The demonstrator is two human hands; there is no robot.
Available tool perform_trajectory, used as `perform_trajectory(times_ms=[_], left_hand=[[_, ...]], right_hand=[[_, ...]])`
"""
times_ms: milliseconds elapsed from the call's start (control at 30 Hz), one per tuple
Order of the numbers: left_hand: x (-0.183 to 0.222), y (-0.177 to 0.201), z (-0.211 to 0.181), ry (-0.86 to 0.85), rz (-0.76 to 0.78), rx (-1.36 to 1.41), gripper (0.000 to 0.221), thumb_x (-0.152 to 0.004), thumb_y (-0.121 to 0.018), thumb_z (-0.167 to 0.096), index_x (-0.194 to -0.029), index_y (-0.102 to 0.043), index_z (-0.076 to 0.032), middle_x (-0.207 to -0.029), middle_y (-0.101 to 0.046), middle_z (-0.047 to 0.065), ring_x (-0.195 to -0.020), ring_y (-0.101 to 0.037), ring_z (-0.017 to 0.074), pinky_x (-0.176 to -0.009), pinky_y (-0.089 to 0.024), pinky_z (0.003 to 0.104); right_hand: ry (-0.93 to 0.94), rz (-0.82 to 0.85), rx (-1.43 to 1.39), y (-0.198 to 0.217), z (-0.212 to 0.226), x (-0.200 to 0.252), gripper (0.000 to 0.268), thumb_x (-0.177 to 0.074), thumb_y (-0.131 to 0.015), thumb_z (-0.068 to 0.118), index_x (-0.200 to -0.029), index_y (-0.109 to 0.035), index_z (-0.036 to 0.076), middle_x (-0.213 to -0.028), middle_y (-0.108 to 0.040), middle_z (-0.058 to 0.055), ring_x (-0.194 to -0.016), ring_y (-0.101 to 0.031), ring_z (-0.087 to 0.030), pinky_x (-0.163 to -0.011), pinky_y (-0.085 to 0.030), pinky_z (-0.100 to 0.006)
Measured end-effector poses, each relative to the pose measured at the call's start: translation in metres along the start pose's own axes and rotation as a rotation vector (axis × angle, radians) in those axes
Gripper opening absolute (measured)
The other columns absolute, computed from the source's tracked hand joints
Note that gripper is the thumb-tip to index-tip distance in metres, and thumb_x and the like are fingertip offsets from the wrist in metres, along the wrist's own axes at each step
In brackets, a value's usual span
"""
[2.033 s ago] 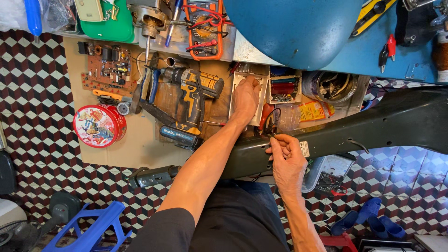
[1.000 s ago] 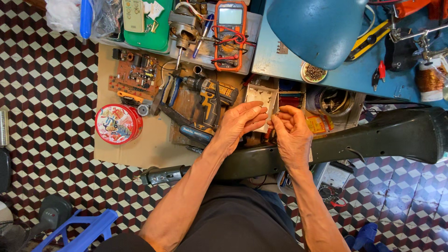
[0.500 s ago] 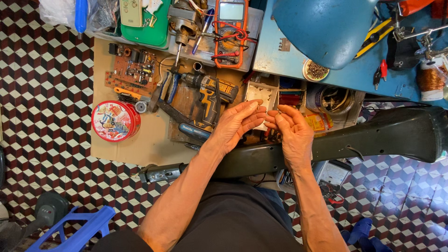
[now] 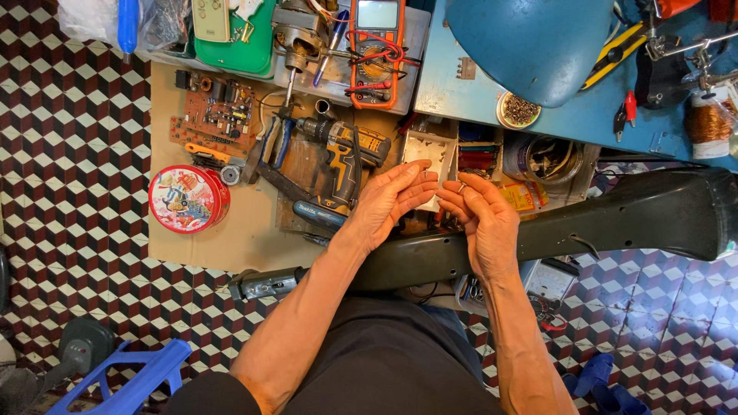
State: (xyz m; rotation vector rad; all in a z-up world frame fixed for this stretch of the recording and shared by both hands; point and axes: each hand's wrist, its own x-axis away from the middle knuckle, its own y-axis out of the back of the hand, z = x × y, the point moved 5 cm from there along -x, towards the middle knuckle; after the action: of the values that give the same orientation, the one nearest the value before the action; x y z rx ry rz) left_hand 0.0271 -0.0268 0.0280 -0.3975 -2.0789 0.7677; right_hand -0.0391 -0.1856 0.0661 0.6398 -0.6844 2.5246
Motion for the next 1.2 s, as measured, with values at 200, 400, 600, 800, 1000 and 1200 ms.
perform_trajectory(times_ms=[200, 400, 600, 800, 1000, 1200], left_hand=[[-0.001, 0.0, 0.003, 0.029, -0.048, -0.035, 0.045, -0.097, -0.068, -0.018, -0.136, -0.059, 0.005, -0.121, -0.069, 0.017, -0.107, -0.07, 0.018, -0.097, -0.058, 0.028], [0.0, -0.001, 0.0, 0.02, -0.047, -0.086, 0.045, -0.096, -0.068, -0.017, -0.136, -0.058, 0.001, -0.122, -0.069, 0.016, -0.106, -0.07, 0.0162, -0.096, -0.059, 0.026], [0.001, -0.004, -0.004, -0.03, 0.004, -0.174, 0.042, -0.096, -0.067, -0.013, -0.134, -0.061, 0.005, -0.119, -0.072, 0.017, -0.104, -0.071, 0.0162, -0.095, -0.058, 0.025], [-0.001, -0.002, -0.005, -0.076, 0.003, -0.243, 0.03, -0.097, -0.068, -0.009, -0.123, -0.063, 0.004, -0.114, -0.073, 0.017, -0.106, -0.071, 0.0171, -0.096, -0.058, 0.026], [-0.002, 0.002, -0.002, -0.066, 0.012, -0.237, 0.028, -0.097, -0.066, -0.008, -0.122, -0.062, 0.004, -0.115, -0.074, 0.017, -0.105, -0.071, 0.0174, -0.097, -0.058, 0.026], [-0.003, 0.005, 0.0, -0.058, 0.003, -0.217, 0.027, -0.097, -0.066, -0.007, -0.121, -0.062, 0.004, -0.116, -0.073, 0.017, -0.104, -0.071, 0.0167, -0.096, -0.058, 0.026]], right_hand=[[-0.031, 0.033, -0.058, 0.004, -0.003, 0.001, 0.036, -0.102, -0.045, 0.002, -0.134, -0.054, -0.012, -0.122, -0.067, -0.027, -0.11, -0.071, -0.031, -0.097, -0.059, -0.038], [-0.034, 0.028, -0.058, 0.005, -0.002, 0.003, 0.036, -0.102, -0.048, 0.004, -0.134, -0.053, -0.011, -0.122, -0.067, -0.025, -0.11, -0.071, -0.03, -0.097, -0.059, -0.037], [0.022, 0.011, 0.116, -0.001, 0.003, 0.007, 0.035, -0.1, -0.059, 0.004, -0.134, -0.055, -0.006, -0.12, -0.069, -0.022, -0.108, -0.072, -0.026, -0.094, -0.06, -0.033], [0.113, 0.012, 0.218, -0.006, 0.009, 0.012, 0.03, -0.1, -0.061, 0.0, -0.129, -0.057, -0.006, -0.117, -0.07, -0.019, -0.108, -0.072, -0.023, -0.095, -0.061, -0.032], [0.138, 0.013, 0.251, -0.004, 0.005, 0.011, 0.019, -0.1, -0.063, -0.001, -0.118, -0.059, -0.006, -0.115, -0.071, -0.017, -0.106, -0.073, -0.022, -0.094, -0.061, -0.031], [0.131, 0.007, 0.258, -0.002, 0.001, 0.01, 0.018, -0.1, -0.063, -0.001, -0.117, -0.059, -0.006, -0.114, -0.071, -0.018, -0.105, -0.073, -0.022, -0.093, -0.061, -0.03]])
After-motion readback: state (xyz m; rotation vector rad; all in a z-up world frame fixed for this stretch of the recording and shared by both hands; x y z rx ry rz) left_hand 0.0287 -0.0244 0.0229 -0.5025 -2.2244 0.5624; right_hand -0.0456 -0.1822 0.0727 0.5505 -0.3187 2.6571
